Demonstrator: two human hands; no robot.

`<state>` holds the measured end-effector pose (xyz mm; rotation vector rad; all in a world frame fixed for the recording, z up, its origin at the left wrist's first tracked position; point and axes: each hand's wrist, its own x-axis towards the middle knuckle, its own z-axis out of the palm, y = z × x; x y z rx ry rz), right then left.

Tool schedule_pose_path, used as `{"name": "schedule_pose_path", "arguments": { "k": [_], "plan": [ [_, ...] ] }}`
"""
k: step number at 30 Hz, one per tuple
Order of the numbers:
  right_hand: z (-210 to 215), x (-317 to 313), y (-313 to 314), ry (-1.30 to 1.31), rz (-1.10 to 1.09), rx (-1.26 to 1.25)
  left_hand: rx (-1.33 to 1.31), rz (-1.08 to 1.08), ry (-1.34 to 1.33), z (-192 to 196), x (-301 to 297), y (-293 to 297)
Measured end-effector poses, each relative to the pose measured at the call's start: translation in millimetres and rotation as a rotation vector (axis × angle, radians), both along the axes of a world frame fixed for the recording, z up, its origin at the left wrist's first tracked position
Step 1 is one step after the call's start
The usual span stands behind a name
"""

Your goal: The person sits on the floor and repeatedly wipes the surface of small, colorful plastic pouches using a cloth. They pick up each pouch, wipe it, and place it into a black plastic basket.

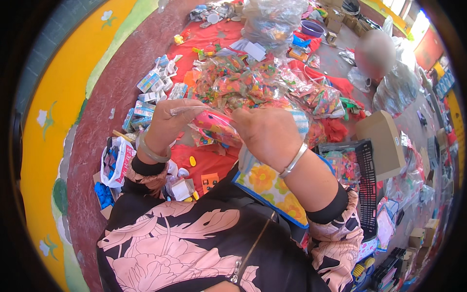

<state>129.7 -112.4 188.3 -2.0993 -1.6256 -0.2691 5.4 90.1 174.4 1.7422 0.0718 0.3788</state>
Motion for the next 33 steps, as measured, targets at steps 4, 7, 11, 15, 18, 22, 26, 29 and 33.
{"name": "schedule_pose_path", "arguments": {
  "k": [4, 7, 11, 15, 18, 22, 26, 29, 33],
  "plan": [
    [-7.4, 16.5, -17.1, 0.208, -0.062, -0.211, 0.041, 0.038, -0.121, 1.3, -3.5, 0.4],
    [-27.0, 37.4, -38.5, 0.235, -0.124, -0.115, 0.035, 0.221, -0.142, 4.0, -5.2, 8.0],
    [-22.3, 54.2, -63.3, 0.737, -0.161, -0.004, -0.028, 0.484, -0.271, 8.6, -7.8, 38.5],
    [-31.2, 53.6, -62.9, 1.098, 0.001, -0.131, -0.24, 0.333, -0.494, 25.4, 2.8, 33.5],
    [-61.2, 39.5, -53.7, 1.293, 0.052, -0.03, -0.355, 0.291, -0.555, 40.5, 18.1, 24.7],
    [-67.2, 10.5, -34.9, 1.676, 0.101, 0.3, -0.477, 0.226, -0.685, 66.5, 33.1, -15.7],
    [-81.9, 10.9, -37.5, 1.78, 0.186, 0.485, -0.612, 0.28, -0.618, 35.4, 43.8, -32.7],
    [-64.0, 11.0, -49.3, 1.703, 0.183, 0.768, -0.824, 0.238, -0.573, 14.2, 49.3, -46.3],
    [-55.4, 19.1, -71.6, 1.486, 0.179, 0.75, -0.95, 0.253, -0.496, -13.9, 53.4, -56.4]
  ]
}}
